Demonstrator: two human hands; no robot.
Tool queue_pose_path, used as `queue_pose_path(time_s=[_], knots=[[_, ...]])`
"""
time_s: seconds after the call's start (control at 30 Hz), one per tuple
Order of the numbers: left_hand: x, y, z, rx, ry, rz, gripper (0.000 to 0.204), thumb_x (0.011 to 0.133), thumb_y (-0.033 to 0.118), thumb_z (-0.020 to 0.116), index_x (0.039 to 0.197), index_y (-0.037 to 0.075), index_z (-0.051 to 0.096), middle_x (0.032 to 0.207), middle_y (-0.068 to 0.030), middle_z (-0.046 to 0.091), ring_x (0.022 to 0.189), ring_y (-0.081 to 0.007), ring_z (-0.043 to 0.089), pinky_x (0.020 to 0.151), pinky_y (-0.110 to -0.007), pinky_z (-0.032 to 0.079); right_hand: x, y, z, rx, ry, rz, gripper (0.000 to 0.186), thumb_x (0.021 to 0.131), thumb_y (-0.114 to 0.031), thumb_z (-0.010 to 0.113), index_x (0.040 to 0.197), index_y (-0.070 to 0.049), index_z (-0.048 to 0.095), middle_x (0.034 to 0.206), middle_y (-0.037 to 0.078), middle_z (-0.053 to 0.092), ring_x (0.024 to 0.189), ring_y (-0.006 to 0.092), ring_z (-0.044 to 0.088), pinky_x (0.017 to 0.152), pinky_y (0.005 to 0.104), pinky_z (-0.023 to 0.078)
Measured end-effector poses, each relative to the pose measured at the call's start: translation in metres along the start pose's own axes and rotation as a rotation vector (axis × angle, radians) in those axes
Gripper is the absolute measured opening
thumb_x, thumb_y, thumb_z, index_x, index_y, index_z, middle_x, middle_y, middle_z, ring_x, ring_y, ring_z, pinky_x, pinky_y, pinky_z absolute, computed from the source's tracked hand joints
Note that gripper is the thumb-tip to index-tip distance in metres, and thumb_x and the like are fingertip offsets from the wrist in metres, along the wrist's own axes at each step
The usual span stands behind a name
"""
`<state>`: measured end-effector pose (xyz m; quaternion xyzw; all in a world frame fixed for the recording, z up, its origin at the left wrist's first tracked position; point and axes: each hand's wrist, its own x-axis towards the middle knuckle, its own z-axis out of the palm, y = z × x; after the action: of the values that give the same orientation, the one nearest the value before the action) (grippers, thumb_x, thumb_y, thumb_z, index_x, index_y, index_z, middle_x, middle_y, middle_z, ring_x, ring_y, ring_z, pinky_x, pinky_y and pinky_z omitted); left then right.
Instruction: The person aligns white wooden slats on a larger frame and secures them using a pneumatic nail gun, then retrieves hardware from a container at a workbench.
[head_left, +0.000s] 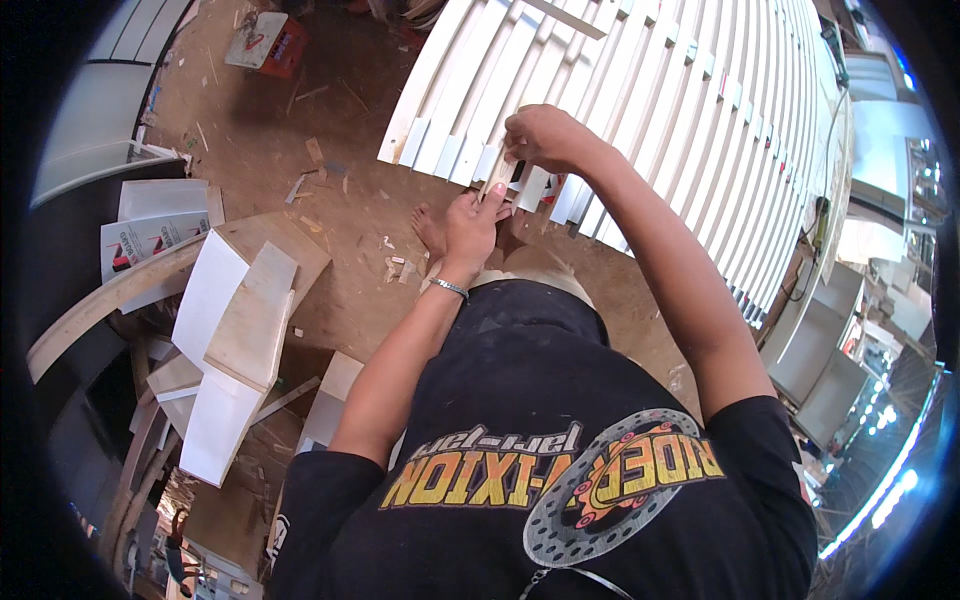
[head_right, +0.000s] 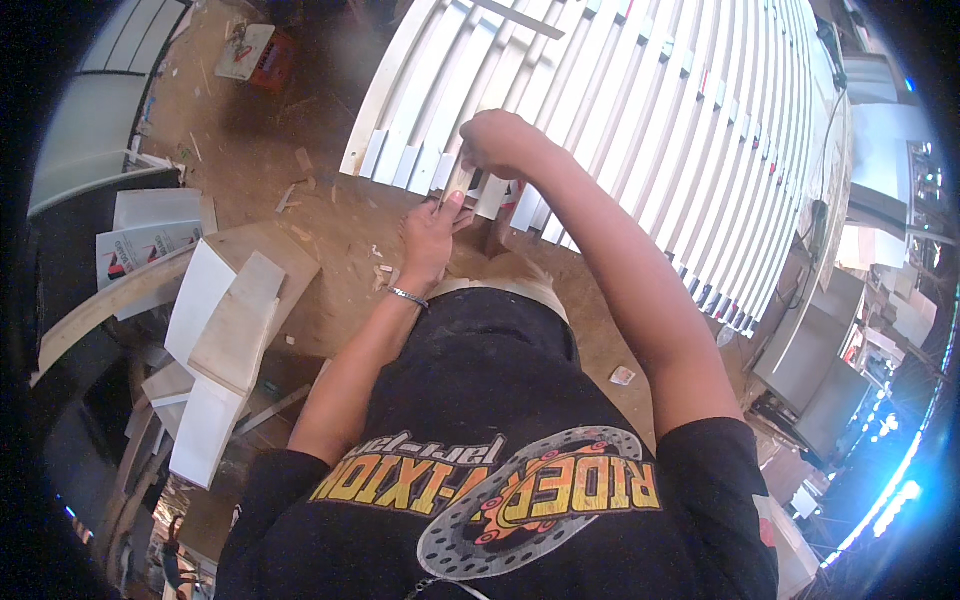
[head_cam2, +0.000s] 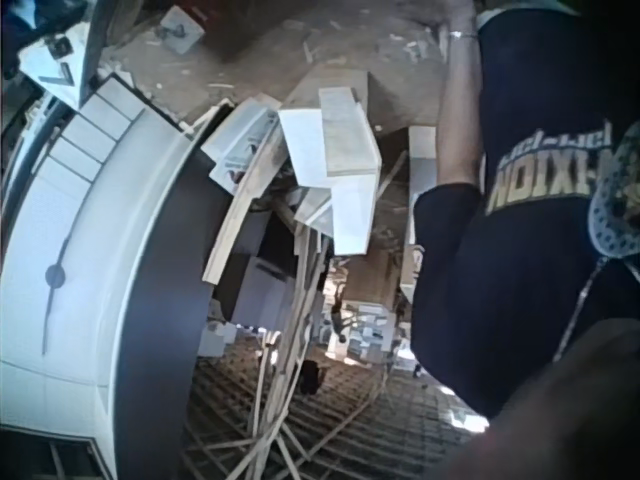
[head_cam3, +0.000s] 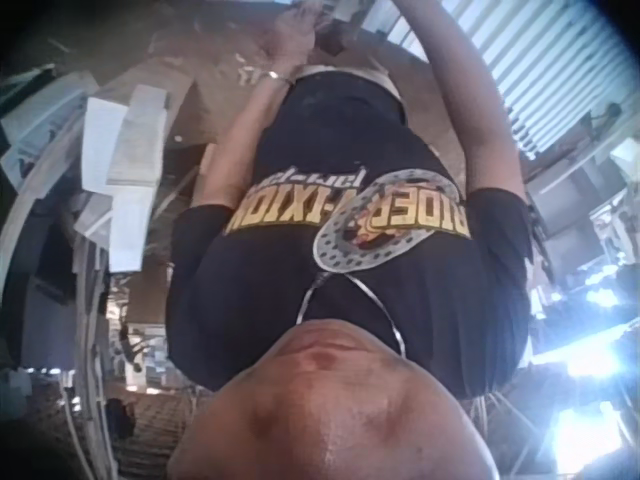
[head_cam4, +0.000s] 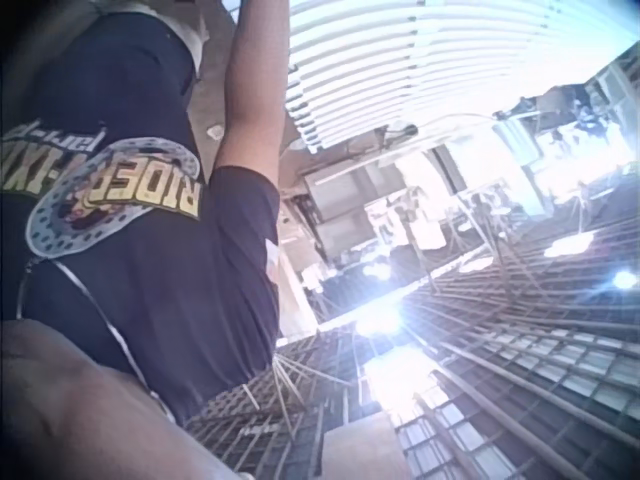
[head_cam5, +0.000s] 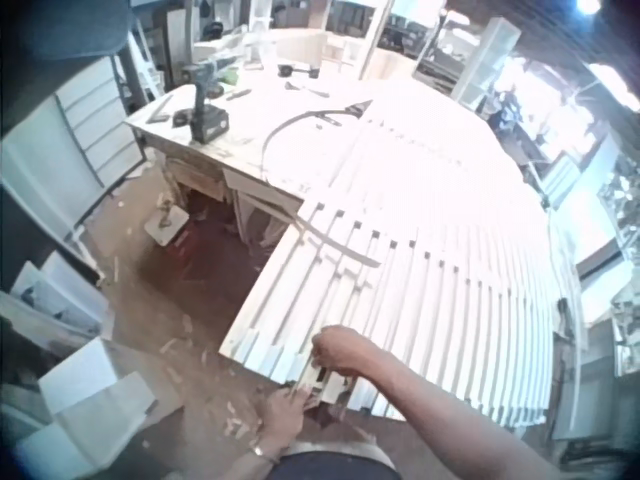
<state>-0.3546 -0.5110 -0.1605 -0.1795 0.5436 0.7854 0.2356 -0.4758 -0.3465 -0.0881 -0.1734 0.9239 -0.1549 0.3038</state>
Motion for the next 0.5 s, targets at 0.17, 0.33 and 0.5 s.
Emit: queue_pose_path(time_s=[0.17, 0.33, 0.5], knots=[[-0.001, 0.001, -0.005, 0.041, -0.014, -0.064, 0.040, 0.099, 0.030, 0.068, 0.102, -0.010, 0.064, 0.098, -0.0141, 0.069, 0.092, -0.0176, 0.070, 0.084, -0.029, 0.058, 0.002, -0.004, -0.013, -0.013, -0.023, -0.029, 0.026, 0.082, -0.023, 0.077, 0.088, 0.001, 0.070, 0.083, 0.018, 0.069, 0.083, 0.0356, 0.068, 0.077, 0.0437, 0.052], [-0.006, 0.018, -0.037, -0.244, -0.249, -0.170, 0.049, 0.101, 0.029, 0.064, 0.122, -0.013, 0.052, 0.128, -0.0243, 0.057, 0.120, -0.0272, 0.061, 0.107, -0.040, 0.050, 0.014, -0.008, -0.023, 0.051, 0.088, -0.091, 0.031, 0.090, -0.030, 0.070, 0.084, 0.000, 0.066, 0.081, 0.018, 0.068, 0.079, 0.0350, 0.067, 0.073, 0.0432, 0.052], [0.006, 0.022, -0.050, -0.227, -0.087, -0.131, 0.045, 0.102, 0.030, 0.063, 0.118, -0.011, 0.054, 0.123, -0.0222, 0.061, 0.114, -0.0276, 0.064, 0.104, -0.040, 0.051, 0.040, -0.018, -0.018, -0.092, 0.058, -0.100, 0.031, 0.089, -0.031, 0.072, 0.088, 0.000, 0.068, 0.083, 0.019, 0.070, 0.083, 0.0388, 0.068, 0.077, 0.0450, 0.053]])
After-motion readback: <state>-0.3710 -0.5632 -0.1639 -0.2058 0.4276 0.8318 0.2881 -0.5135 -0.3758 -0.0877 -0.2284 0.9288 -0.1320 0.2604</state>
